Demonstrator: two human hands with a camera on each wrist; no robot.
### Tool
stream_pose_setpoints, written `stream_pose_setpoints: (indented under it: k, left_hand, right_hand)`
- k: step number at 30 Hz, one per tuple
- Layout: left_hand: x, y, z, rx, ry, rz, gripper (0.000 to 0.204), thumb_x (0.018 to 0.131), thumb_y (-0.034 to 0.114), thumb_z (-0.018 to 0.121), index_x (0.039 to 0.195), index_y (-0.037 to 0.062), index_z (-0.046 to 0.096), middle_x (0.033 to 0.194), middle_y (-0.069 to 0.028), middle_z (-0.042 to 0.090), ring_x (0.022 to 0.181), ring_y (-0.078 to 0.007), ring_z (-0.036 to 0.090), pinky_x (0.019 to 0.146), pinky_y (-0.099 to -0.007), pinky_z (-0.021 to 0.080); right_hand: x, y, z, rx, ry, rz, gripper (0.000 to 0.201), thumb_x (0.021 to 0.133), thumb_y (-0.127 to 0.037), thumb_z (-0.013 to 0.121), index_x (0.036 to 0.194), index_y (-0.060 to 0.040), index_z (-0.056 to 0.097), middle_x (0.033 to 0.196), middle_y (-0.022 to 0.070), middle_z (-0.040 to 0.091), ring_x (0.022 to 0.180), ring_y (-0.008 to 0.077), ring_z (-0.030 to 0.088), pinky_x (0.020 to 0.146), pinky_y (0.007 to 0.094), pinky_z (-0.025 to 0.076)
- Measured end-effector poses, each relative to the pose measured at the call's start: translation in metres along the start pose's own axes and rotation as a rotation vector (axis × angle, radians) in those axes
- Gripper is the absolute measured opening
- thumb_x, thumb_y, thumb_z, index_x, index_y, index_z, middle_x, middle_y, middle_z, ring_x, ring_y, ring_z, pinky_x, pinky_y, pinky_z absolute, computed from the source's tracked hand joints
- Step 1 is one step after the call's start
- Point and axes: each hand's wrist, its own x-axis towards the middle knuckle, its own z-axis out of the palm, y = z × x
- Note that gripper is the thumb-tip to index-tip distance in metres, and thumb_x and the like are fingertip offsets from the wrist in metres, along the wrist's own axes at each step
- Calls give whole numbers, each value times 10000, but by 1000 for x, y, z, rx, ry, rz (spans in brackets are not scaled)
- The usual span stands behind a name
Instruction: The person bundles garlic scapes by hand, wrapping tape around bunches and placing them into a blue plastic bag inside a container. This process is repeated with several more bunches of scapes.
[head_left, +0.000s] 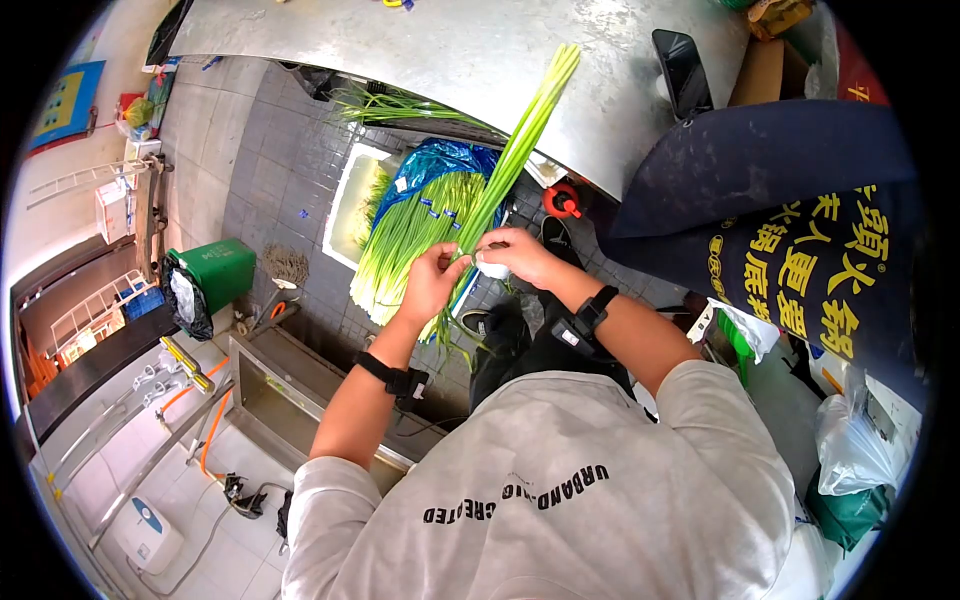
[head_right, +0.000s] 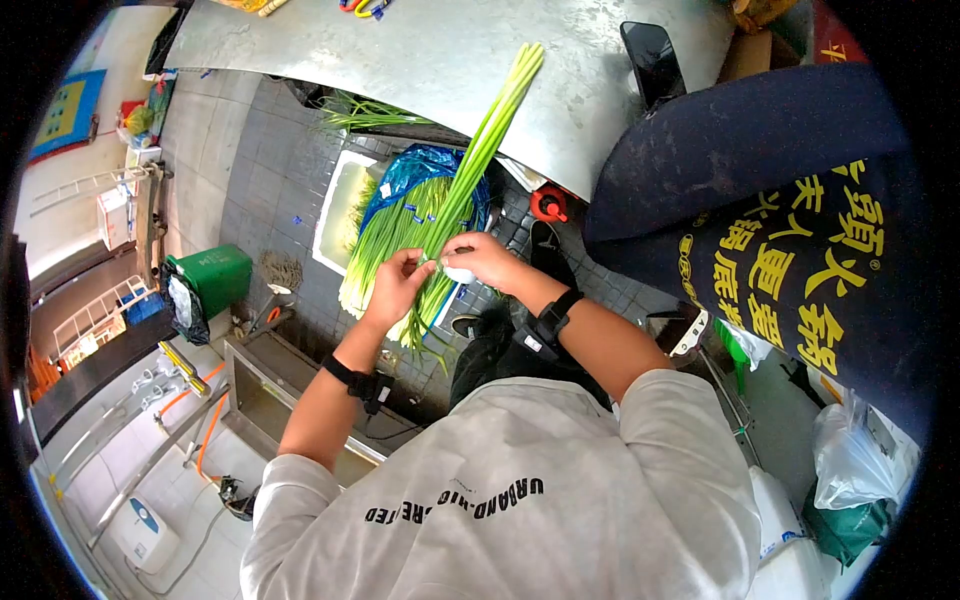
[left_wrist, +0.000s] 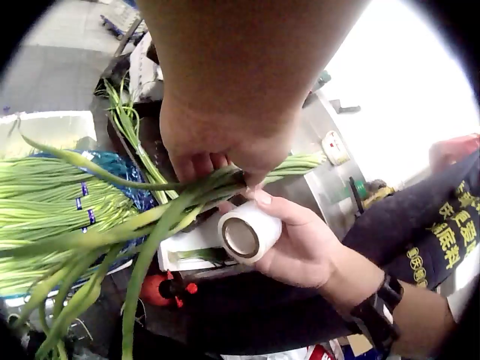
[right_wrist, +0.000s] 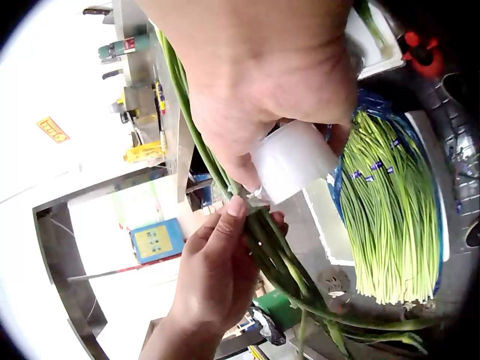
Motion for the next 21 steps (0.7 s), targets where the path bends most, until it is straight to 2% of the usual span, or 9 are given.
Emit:
stream_pose_setpoints:
  k: [4,7,10,11,12,14,16,18,21]
  left_hand:
    - [2,1,-1,-162,-70,0,326,966,129,629,1209,-80,569,984,-80,679,884,-126,617,799,-274,502]
    - [2,8,-1,-177,-193,-68,405,989,188,593,1286,-77,517,1093,-113,649,1009,-155,589,893,-293,472]
    - [13,-6,3,-200,-274,-171,445,995,236,579,1301,-74,490,1167,-131,614,1081,-177,553,945,-315,446]
    - [16,-13,6,-131,-307,-35,454,979,239,605,1285,-73,485,1170,-133,609,1081,-181,551,946,-319,446]
    - [17,-13,8,-61,-339,101,464,963,243,630,1270,-72,481,1173,-136,603,1081,-185,548,947,-322,445]
    - [17,-14,11,-18,-293,91,522,935,262,666,1287,-58,452,1154,-143,601,1083,-196,555,953,-332,446]
    - [12,4,7,25,-249,83,584,908,281,702,1304,-45,423,1135,-150,599,1085,-207,563,958,-342,447]
    - [4,32,1,4,-248,-52,628,885,272,738,1301,-44,392,1124,-160,599,1087,-199,559,947,-325,450]
    - [13,2,-1,-17,-203,81,557,920,258,706,1277,-34,395,1112,-131,599,1013,-171,569,875,-313,476]
  right_hand:
    - [-5,7,5,-68,112,-127,275,861,-216,745,991,19,686,918,51,665,856,124,600,754,274,483]
    - [-1,13,-2,-223,38,-95,300,880,-246,732,1012,17,674,922,48,666,821,116,589,727,276,479]
    - [0,17,-3,-141,7,-69,319,885,-289,731,1008,-4,661,914,37,655,778,97,568,677,265,464]
    - [1,18,-4,-143,5,-69,319,885,-289,731,1008,-4,661,914,37,655,778,97,568,677,265,464]
    - [1,18,-5,-57,-12,41,322,892,-322,719,999,-26,653,889,31,649,757,96,567,653,260,456]
    - [-2,17,-10,27,-30,150,326,899,-354,708,990,-47,646,864,25,642,736,95,566,630,255,448]
    - [-13,-4,-12,237,-157,310,326,921,-384,668,1037,-84,613,867,4,624,723,107,570,600,256,435]
    - [-13,-2,-19,257,-197,302,333,927,-384,654,1072,-91,591,890,2,624,725,114,573,597,259,436]
    - [-13,1,-24,256,-245,307,344,934,-372,638,1121,-97,553,925,6,621,733,123,573,593,263,435]
